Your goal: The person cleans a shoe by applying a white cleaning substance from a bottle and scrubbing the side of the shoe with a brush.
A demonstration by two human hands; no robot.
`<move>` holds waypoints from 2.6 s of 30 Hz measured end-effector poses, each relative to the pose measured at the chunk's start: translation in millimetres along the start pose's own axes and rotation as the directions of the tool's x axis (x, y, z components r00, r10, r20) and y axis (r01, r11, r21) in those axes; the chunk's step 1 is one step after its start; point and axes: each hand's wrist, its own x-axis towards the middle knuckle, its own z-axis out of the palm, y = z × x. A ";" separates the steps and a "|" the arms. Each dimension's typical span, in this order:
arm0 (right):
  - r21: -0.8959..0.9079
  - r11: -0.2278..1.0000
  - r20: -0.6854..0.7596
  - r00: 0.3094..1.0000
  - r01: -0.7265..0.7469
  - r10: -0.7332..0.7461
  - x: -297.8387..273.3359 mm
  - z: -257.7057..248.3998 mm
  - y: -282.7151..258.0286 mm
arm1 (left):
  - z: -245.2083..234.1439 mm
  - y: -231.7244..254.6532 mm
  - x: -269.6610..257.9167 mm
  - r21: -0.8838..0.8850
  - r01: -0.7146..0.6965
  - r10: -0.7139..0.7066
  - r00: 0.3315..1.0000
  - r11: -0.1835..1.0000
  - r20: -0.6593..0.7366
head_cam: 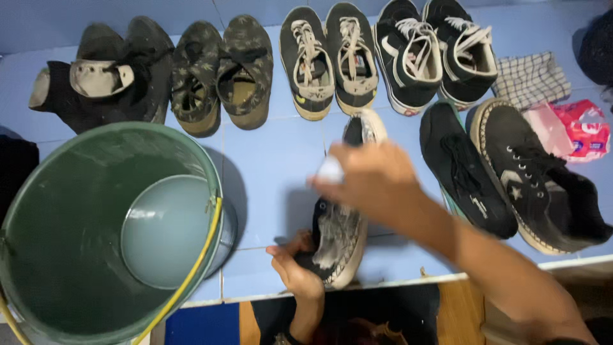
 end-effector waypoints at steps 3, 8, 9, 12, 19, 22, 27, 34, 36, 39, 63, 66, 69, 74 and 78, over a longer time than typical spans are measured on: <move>0.050 0.994 0.222 0.970 0.093 -0.102 -28.1 -2.2 -12.6 | 1.5 6.6 -0.1 0.171 -0.027 0.025 1.000 0.985 0.017; 0.102 0.979 -0.301 0.944 0.175 -0.137 -50.1 9.9 3.8 | -7.6 -28.7 1.5 0.050 0.165 -0.147 0.956 0.985 -0.254; 0.103 0.979 -0.299 0.944 0.177 -0.140 -66.8 10.2 -1.4 | -2.1 -9.4 -0.8 0.050 0.165 -0.147 0.955 0.985 -0.258; 0.442 0.632 -0.421 0.770 0.636 -0.480 -98.2 16.1 -1.0 | 12.2 26.3 -3.0 0.014 -0.026 0.024 0.988 1.000 0.154; 0.334 0.793 -0.195 0.861 0.509 -0.471 -117.3 44.9 3.9 | 26.0 32.6 -6.7 -0.167 -0.085 0.095 0.994 0.982 0.051; 0.336 0.916 0.045 0.968 0.218 -0.247 -117.6 145.4 50.1 | 31.2 50.7 -10.9 -0.192 -0.132 0.177 0.955 0.973 0.237; 0.791 0.603 0.303 0.791 0.101 -0.531 -102.4 64.6 16.7 | 16.9 22.5 -2.1 0.110 0.078 -0.054 0.977 0.991 -0.207; 0.796 0.577 0.286 0.954 -0.184 -0.090 -110.4 76.9 44.6 | 24.7 49.4 -13.8 -0.175 -0.106 0.151 0.951 0.979 0.268; 0.937 0.021 0.313 0.809 -0.349 -0.497 -105.5 61.5 27.4 | 30.0 51.7 -8.5 -0.180 -0.124 0.169 0.951 0.976 0.259; 0.503 0.744 0.079 0.833 0.440 -0.547 -91.7 44.2 24.0 | 31.6 53.6 -8.0 -0.235 -0.124 0.186 0.946 0.964 0.264; 0.370 0.926 -0.490 0.862 0.071 0.130 -76.1 21.9 65.3 | 93.8 60.2 1.2 0.157 0.167 -0.175 0.984 0.973 0.040; 0.264 0.943 -0.502 0.864 0.201 -0.043 -83.4 11.8 51.2 | 85.9 53.4 1.1 0.066 0.203 -0.210 0.970 0.977 0.126; 0.495 0.853 -0.174 0.944 -0.162 0.281 -76.4 6.1 69.2 | 76.9 48.3 -6.0 0.285 0.080 -0.138 0.972 0.955 0.191; 0.268 0.962 -0.422 0.904 0.055 0.066 -88.2 26.5 52.0 | 85.0 58.7 -5.3 0.070 0.176 -0.188 0.954 0.982 0.232; 0.477 0.844 -0.162 0.919 -0.247 0.361 -83.1 48.3 89.6 | 79.1 47.4 -5.6 0.015 0.178 -0.177 0.953 0.984 0.246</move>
